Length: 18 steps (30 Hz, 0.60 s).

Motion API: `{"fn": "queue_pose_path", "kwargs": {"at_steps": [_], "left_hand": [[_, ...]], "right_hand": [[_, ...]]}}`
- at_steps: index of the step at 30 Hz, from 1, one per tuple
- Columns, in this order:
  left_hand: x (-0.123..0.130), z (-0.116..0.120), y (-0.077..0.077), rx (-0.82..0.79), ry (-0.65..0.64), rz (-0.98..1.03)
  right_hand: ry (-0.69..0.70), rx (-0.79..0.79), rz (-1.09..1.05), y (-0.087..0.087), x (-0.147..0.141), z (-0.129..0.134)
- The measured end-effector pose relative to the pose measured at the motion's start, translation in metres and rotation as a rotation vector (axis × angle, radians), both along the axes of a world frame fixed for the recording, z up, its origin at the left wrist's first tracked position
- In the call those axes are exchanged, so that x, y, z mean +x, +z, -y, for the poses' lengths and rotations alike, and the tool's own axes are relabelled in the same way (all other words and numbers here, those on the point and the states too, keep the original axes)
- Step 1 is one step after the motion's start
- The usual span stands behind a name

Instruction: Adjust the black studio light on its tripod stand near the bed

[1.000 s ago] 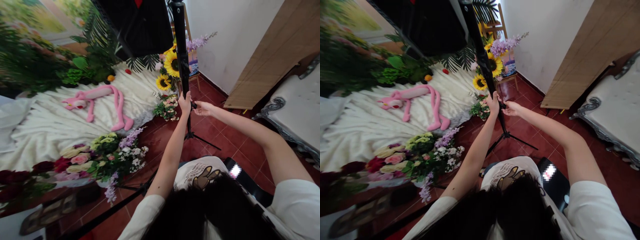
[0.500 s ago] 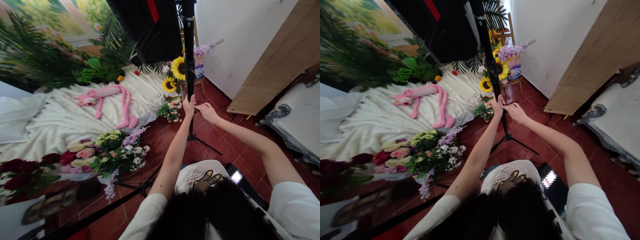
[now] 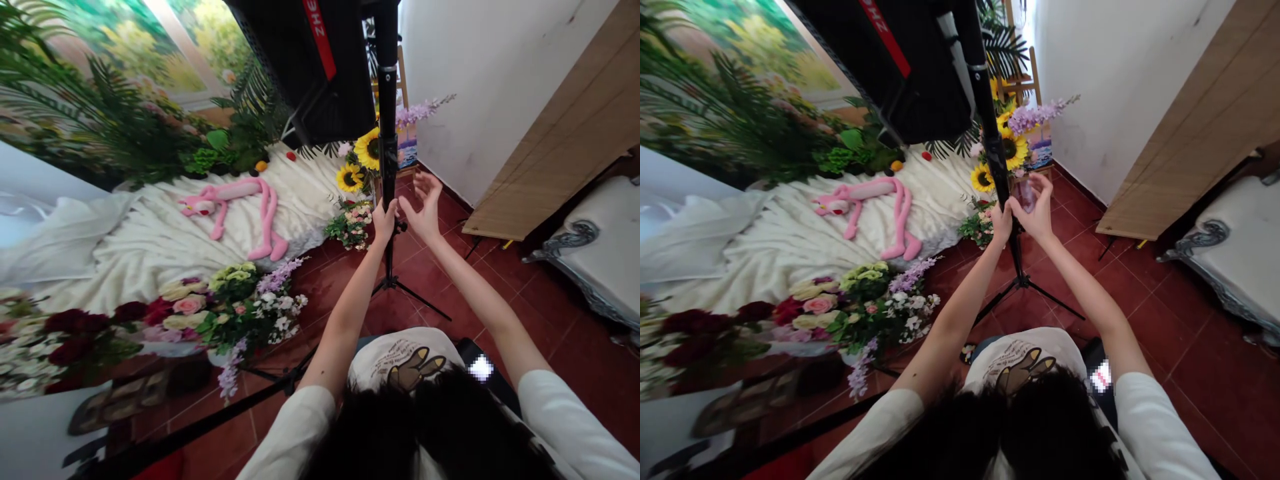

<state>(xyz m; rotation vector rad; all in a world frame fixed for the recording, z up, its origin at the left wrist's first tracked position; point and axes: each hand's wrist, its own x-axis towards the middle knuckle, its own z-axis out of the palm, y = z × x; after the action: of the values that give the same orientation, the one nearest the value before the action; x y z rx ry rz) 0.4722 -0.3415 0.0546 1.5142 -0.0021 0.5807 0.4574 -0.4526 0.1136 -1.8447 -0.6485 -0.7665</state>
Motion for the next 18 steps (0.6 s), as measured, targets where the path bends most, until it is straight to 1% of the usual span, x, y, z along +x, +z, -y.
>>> {"fn": "queue_pose_path", "kwargs": {"at_steps": [2, 3, 4, 6, 8, 10, 14, 18], "left_hand": [[0.001, 0.001, -0.001, 0.0, 0.017, -0.004], [0.002, 0.001, -0.002, -0.002, 0.021, -0.002], [0.003, 0.001, -0.003, -0.002, 0.026, 0.003], [0.005, 0.001, -0.005, 0.007, 0.036, 0.016], [0.005, 0.001, -0.005, 0.021, 0.048, 0.02], [0.004, 0.001, -0.003, 0.036, 0.055, 0.012], [-0.002, 0.002, -0.001, 0.062, 0.053, -0.006], [-0.004, 0.001, -0.003, 0.081, 0.078, -0.016]], "right_hand": [[0.099, 0.039, 0.006, 0.031, 0.012, -0.014], [0.14, 0.04, 0.006, 0.044, 0.018, -0.023], [0.17, 0.037, 0.008, 0.054, 0.024, -0.032], [0.188, 0.04, 0.015, 0.066, 0.035, -0.049], [0.18, 0.053, 0.019, 0.067, 0.045, -0.062], [0.177, 0.061, 0.02, 0.065, 0.053, -0.066], [0.213, 0.031, 0.031, 0.067, 0.057, -0.058], [0.208, -0.024, 0.026, 0.07, 0.049, -0.047]]}}
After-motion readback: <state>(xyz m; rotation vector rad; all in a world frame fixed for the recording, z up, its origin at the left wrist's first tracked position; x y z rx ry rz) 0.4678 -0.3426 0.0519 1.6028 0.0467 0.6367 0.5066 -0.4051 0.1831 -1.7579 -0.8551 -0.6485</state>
